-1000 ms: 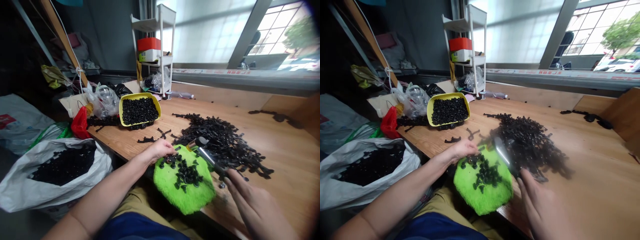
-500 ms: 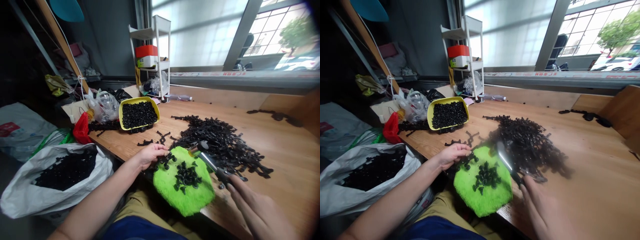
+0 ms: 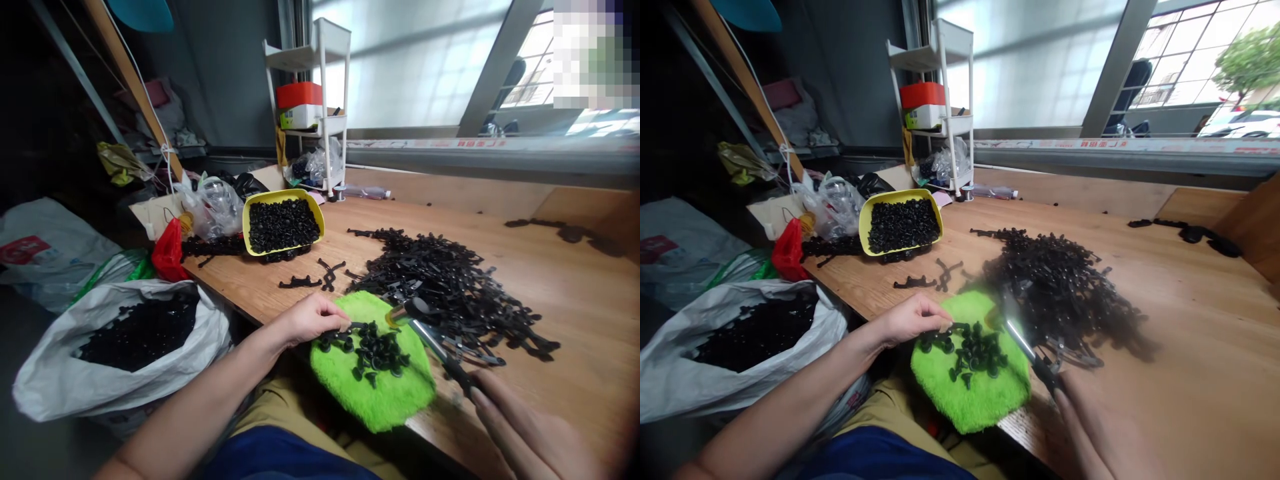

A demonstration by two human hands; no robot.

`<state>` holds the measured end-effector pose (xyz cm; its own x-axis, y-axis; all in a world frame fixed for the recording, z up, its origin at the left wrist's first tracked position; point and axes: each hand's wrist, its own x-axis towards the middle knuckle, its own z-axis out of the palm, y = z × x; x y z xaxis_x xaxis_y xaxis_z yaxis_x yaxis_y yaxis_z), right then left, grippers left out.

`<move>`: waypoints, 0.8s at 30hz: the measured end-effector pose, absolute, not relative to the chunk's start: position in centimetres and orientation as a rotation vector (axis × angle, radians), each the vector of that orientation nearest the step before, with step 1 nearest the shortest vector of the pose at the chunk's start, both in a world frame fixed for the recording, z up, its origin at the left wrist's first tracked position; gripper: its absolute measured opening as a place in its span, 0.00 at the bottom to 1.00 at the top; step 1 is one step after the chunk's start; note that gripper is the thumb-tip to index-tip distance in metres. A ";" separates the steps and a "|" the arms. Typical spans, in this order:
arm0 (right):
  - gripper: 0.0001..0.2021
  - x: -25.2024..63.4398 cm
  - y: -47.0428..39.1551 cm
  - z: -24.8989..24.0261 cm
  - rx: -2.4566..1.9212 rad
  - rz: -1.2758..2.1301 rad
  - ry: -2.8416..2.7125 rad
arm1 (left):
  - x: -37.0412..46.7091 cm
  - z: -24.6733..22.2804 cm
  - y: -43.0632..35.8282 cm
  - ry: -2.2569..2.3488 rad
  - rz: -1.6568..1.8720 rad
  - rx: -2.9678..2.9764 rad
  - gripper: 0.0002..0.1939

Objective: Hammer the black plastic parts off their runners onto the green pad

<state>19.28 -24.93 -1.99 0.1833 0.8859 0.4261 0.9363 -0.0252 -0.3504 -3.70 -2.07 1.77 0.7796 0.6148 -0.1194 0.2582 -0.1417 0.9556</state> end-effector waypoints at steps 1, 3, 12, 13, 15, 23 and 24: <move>0.29 19.3 -24.9 -1.8 -1.909 -0.083 -1.741 | -3.7 1.7 -2.0 0.690 0.359 1.753 0.13; 0.27 19.3 -24.8 -1.5 -1.939 -0.032 -1.768 | -3.6 1.7 -2.0 0.700 0.355 1.824 0.13; 0.15 17.7 -23.0 0.6 -1.920 -0.338 -2.005 | -3.8 3.7 -2.3 0.685 0.357 2.265 0.13; 0.16 17.4 -22.8 0.9 -1.937 -0.300 -2.047 | -3.8 3.7 -2.3 0.673 0.360 2.283 0.13; 0.17 17.2 -22.6 1.4 -1.915 -0.317 -2.064 | -3.8 3.8 -2.2 0.652 0.350 2.301 0.13; 0.15 17.3 -22.2 1.5 -2.070 -0.238 -2.022 | -3.6 3.4 -1.7 0.609 0.308 2.279 0.12; 0.15 17.1 -22.1 1.6 -2.056 -0.260 -2.013 | -3.6 3.4 -1.6 0.607 0.299 2.275 0.12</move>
<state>17.15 -22.06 1.58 0.0285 0.9535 0.3000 0.9984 -0.0127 -0.0546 -3.59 -1.58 3.36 0.8603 0.5089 0.0295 0.3340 -0.6065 0.7215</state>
